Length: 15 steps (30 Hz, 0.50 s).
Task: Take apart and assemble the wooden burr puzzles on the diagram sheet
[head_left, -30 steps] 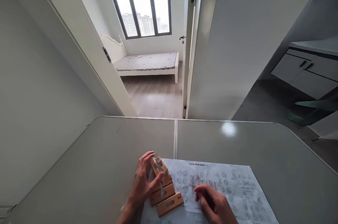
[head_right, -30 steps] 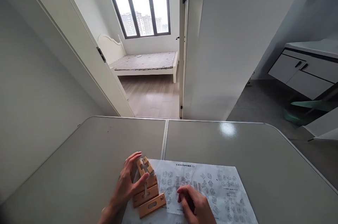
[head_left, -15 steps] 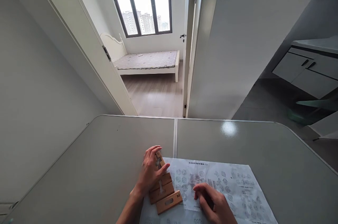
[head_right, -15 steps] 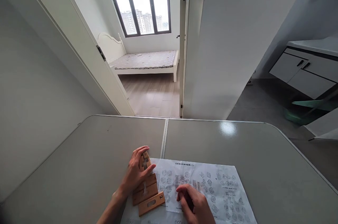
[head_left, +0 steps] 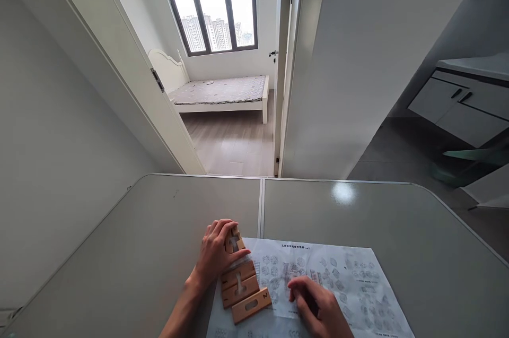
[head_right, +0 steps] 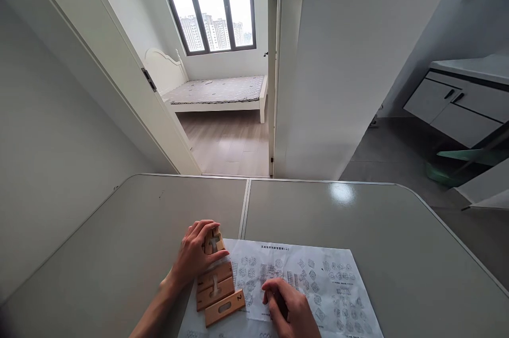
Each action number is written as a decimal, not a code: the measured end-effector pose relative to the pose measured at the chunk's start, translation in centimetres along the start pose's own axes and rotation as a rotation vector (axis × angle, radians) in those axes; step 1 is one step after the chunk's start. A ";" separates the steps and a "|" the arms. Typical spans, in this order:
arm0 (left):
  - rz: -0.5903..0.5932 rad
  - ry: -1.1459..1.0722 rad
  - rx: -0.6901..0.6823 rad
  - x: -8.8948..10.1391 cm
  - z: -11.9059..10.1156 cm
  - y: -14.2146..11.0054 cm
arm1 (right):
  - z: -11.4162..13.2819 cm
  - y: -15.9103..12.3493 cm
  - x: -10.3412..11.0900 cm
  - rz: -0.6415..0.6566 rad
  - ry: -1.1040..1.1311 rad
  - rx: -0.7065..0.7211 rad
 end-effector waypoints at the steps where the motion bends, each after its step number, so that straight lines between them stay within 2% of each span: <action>1: -0.004 0.004 0.003 0.1 0.1 0.1 | 0.1 0.0 0.1 -0.009 0.007 0.001; 6: -0.031 0.006 0.028 0.9 0.3 0.5 | 0.6 0.0 0.5 -0.052 0.047 0.006; 9: -0.071 -0.023 0.049 2.1 -0.8 0.8 | 0.5 0.0 0.3 -0.034 0.054 -0.016; 12: -0.078 -0.243 0.052 2.5 -4.4 0.3 | 0.3 0.0 0.3 -0.022 0.111 -0.050; 15: 0.064 -0.594 0.022 -0.2 -10.5 -2.0 | -0.2 0.0 0.7 -0.042 0.225 -0.106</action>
Point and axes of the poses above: each hand's wrist, its own y-axis towards the middle knuckle, its own x-axis out of the back of the hand, z = x × y, the point moved 10 cm from there along y, towards the middle knuckle, and after that the axes turned 6 degrees about -x, right-handed, at the moved point
